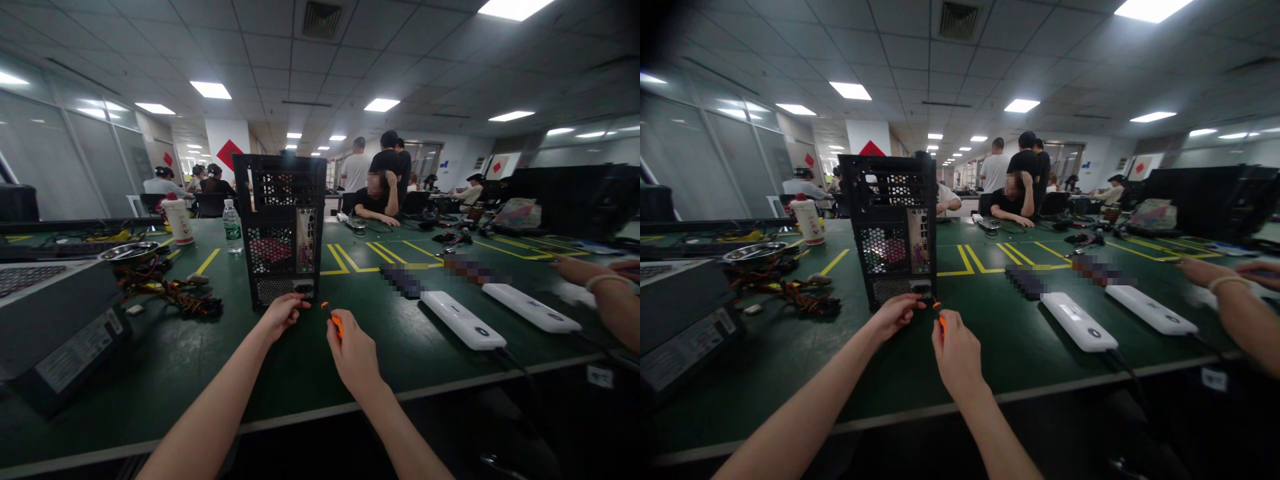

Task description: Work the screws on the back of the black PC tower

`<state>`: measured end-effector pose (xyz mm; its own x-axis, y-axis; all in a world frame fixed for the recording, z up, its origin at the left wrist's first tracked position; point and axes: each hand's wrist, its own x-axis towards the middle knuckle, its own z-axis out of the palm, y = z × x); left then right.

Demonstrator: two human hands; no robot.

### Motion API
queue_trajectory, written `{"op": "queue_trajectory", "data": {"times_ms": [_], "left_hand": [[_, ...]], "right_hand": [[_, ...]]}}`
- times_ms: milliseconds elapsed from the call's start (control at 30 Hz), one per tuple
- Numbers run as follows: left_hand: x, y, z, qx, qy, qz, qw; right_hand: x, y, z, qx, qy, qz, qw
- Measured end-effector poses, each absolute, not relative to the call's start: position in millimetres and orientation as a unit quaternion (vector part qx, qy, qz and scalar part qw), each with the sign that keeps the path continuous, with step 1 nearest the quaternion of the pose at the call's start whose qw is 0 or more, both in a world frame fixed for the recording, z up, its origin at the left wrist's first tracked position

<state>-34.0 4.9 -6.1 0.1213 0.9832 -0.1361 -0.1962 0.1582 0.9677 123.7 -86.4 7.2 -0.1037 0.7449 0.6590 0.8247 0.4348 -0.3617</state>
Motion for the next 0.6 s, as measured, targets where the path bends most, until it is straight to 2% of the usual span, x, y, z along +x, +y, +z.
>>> {"op": "queue_trajectory", "data": {"times_ms": [600], "left_hand": [[-31.3, 1.4, -0.8, 0.431, 0.461, 0.479, 0.611]], "right_hand": [[120.8, -87.1, 8.1, -0.500, -0.785, -0.083, 0.357]]}}
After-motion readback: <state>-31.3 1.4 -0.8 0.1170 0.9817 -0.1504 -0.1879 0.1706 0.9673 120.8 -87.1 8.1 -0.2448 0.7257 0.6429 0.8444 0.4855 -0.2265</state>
